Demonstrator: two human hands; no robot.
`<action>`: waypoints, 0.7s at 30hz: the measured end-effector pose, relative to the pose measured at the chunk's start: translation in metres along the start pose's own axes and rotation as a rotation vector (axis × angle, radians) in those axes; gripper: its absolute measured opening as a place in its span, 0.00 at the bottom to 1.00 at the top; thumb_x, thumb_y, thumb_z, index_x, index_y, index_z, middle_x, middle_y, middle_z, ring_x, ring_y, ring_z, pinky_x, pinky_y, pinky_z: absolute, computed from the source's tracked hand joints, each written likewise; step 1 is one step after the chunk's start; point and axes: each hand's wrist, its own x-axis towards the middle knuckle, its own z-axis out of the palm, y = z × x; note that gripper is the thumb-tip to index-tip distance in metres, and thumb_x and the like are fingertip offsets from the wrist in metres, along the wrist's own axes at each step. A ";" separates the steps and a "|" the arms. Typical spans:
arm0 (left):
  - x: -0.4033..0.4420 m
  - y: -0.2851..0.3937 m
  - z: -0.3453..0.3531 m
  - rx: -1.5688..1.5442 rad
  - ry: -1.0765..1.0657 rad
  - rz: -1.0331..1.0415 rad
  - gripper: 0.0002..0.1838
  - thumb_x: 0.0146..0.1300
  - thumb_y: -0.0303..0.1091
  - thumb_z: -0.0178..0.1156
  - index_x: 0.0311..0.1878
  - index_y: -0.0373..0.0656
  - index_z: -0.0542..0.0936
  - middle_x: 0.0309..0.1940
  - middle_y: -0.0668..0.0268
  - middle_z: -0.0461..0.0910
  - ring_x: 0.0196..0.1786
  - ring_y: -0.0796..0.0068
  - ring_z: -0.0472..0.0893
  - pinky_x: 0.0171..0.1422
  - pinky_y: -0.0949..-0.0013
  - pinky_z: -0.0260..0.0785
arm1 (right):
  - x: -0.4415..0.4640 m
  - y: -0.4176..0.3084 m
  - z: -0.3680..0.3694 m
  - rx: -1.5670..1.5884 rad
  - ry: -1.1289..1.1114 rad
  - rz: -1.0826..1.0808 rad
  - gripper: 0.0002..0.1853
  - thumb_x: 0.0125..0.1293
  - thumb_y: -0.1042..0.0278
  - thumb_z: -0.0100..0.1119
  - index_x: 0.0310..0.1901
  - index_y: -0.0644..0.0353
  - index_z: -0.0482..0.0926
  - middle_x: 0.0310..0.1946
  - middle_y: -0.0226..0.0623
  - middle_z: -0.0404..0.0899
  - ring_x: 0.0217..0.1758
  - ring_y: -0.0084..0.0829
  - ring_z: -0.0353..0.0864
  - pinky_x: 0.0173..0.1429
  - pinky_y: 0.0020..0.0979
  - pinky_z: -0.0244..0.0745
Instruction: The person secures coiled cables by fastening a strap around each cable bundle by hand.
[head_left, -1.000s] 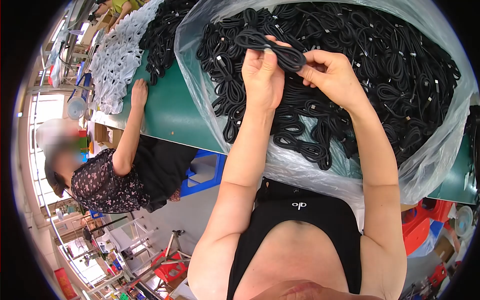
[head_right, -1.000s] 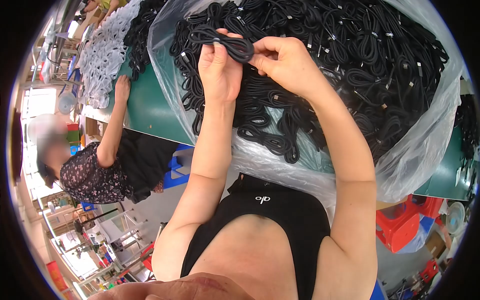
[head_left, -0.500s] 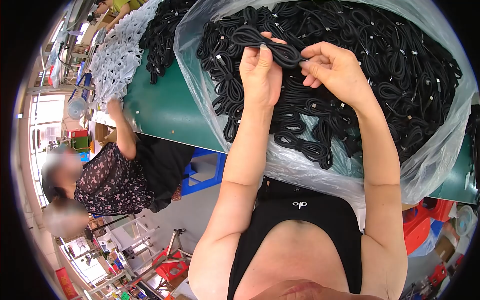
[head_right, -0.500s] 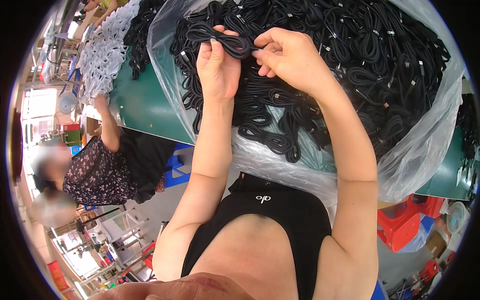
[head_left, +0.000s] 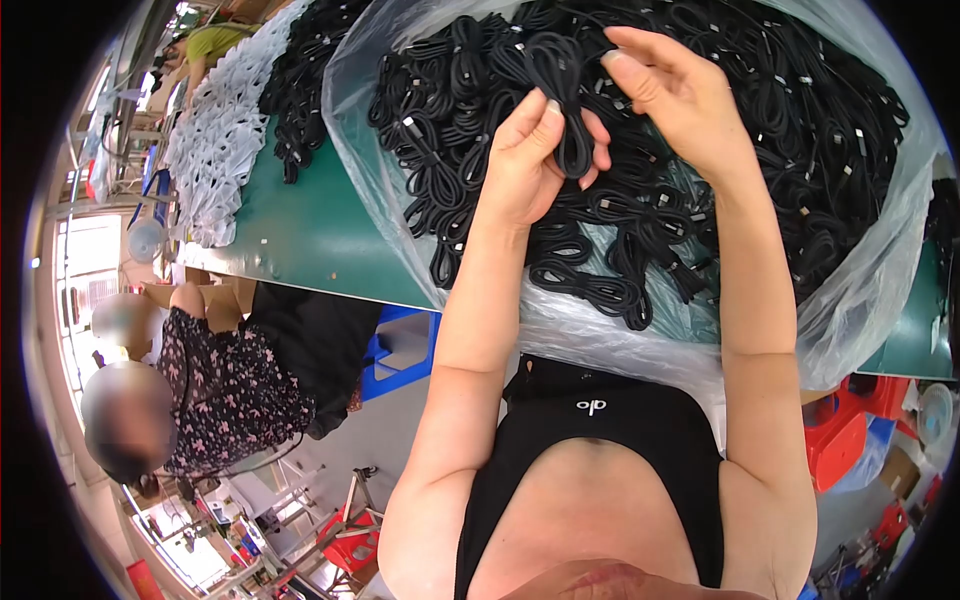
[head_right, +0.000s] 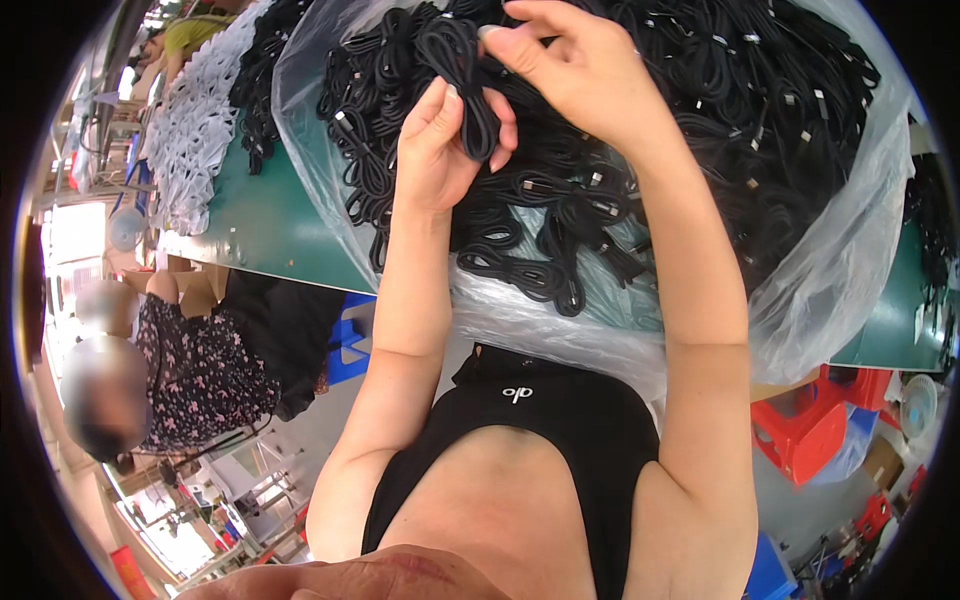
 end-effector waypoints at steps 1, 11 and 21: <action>-0.001 0.000 0.001 0.053 -0.013 -0.058 0.18 0.69 0.39 0.46 0.55 0.36 0.66 0.32 0.53 0.77 0.28 0.68 0.79 0.24 0.73 0.68 | -0.001 -0.001 0.003 0.040 -0.007 0.044 0.20 0.62 0.62 0.60 0.54 0.61 0.74 0.33 0.28 0.76 0.34 0.15 0.71 0.34 0.19 0.66; -0.006 0.002 0.002 0.383 0.045 -0.054 0.21 0.63 0.33 0.57 0.55 0.29 0.68 0.36 0.53 0.78 0.30 0.70 0.79 0.29 0.74 0.72 | 0.000 -0.014 0.000 0.074 0.058 0.096 0.12 0.62 0.65 0.60 0.44 0.60 0.78 0.28 0.26 0.79 0.25 0.13 0.73 0.27 0.15 0.67; -0.027 0.053 0.016 0.641 0.118 0.027 0.18 0.57 0.26 0.62 0.52 0.34 0.75 0.32 0.62 0.80 0.30 0.80 0.78 0.32 0.79 0.69 | 0.013 -0.042 -0.071 0.871 0.354 -0.112 0.10 0.67 0.65 0.49 0.36 0.64 0.75 0.29 0.38 0.77 0.22 0.21 0.71 0.24 0.19 0.66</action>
